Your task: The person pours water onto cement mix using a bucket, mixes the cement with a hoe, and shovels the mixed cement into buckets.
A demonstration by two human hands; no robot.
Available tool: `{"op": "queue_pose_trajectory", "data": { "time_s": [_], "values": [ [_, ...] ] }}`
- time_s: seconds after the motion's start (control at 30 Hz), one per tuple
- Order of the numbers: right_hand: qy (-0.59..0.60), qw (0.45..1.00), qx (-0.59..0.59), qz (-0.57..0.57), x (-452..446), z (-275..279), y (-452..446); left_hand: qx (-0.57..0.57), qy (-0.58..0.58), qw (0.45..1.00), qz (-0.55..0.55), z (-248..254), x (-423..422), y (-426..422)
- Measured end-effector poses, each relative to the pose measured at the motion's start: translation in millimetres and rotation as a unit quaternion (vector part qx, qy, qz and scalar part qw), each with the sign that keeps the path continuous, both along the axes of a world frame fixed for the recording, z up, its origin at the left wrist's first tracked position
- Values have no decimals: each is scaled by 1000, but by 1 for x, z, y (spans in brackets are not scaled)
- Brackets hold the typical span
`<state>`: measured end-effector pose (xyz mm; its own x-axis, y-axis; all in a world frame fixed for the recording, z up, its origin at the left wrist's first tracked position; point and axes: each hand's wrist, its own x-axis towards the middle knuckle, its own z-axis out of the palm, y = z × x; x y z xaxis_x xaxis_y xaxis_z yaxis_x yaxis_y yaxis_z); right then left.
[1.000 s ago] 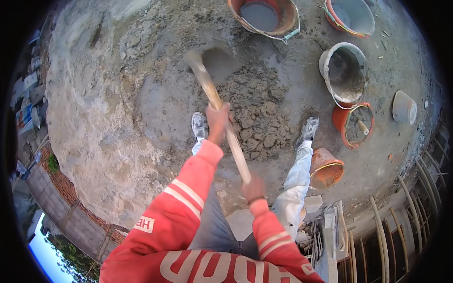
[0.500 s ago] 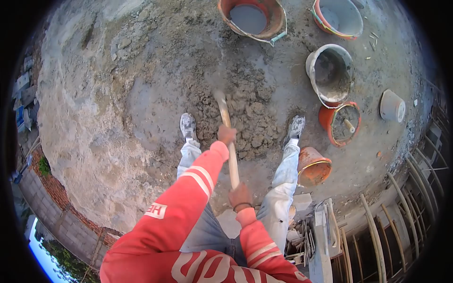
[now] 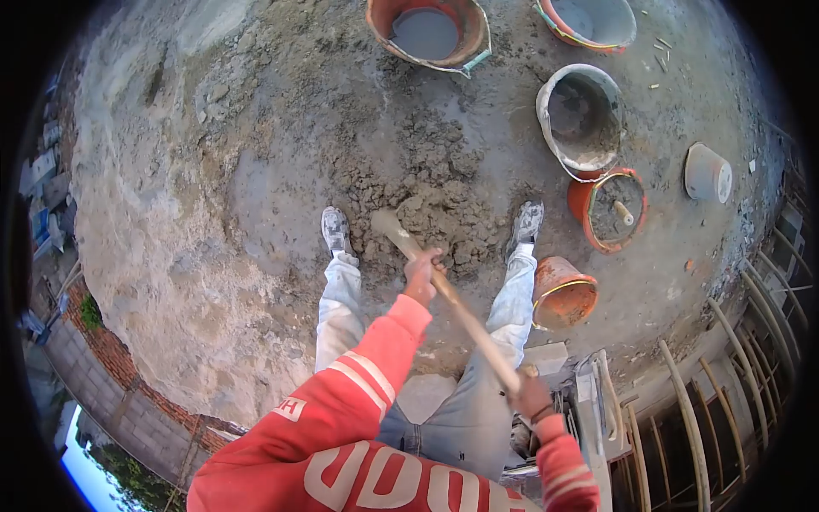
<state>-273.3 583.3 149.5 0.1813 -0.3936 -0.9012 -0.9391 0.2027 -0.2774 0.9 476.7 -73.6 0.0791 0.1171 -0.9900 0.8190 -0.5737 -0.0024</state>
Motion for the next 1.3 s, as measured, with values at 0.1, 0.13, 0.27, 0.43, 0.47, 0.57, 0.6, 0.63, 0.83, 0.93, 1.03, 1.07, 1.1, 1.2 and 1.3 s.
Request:
{"op": "queue_pose_trajectory", "data": {
  "time_s": [0.1, 0.13, 0.27, 0.43, 0.47, 0.57, 0.6, 0.63, 0.83, 0.93, 1.03, 1.07, 1.1, 1.2, 1.3],
  "values": [
    [51, 998, -21, 24, -43, -78, 16, -41, -112, 993, 26, 31, -29, -13],
    [40, 998, -39, 16, -47, -94, 16, -41, -115, 992, 22, 42, -27, -25],
    [-57, 990, -125, -32, 22, -108, -38, -240, -211, 947, -6, 80, 30, -109],
    [-7, 983, -114, -141, 131, -113, -58, -270, -257, 917, -146, 39, 60, -164],
    [13, 981, -76, -177, 144, -120, -38, -236, -253, 912, -220, 16, 52, -148],
    [82, 948, -15, -308, 185, -105, 61, -124, -214, 861, -445, -111, 12, -20],
    [128, 931, 36, -339, 192, -95, 74, -34, -235, 802, -548, -165, -2, 39],
    [131, 938, 35, -320, 193, -89, 85, -30, -265, 760, -593, -156, -15, 56],
    [119, 957, 21, -265, 178, -74, 91, -33, -236, 850, -470, -58, 9, 15],
    [49, 973, -20, -227, 176, -97, 26, -185, -277, 888, -318, -25, 57, -68],
    [-35, 983, -90, -158, 177, -150, -95, -246, -340, 882, -214, -7, 97, -173],
    [-82, 974, -133, -162, 179, -179, -130, -285, -340, 878, -181, -17, 109, -200],
    [-92, 978, -129, -133, 183, -199, -176, -293, -351, 875, -160, -33, 117, -225],
    [-89, 985, -110, -95, 195, -211, -275, -296, -352, 879, -128, -87, 137, -291],
    [-65, 986, -90, -127, 203, -189, -284, -226, -319, 895, -215, -117, 147, -316]
  ]
}}
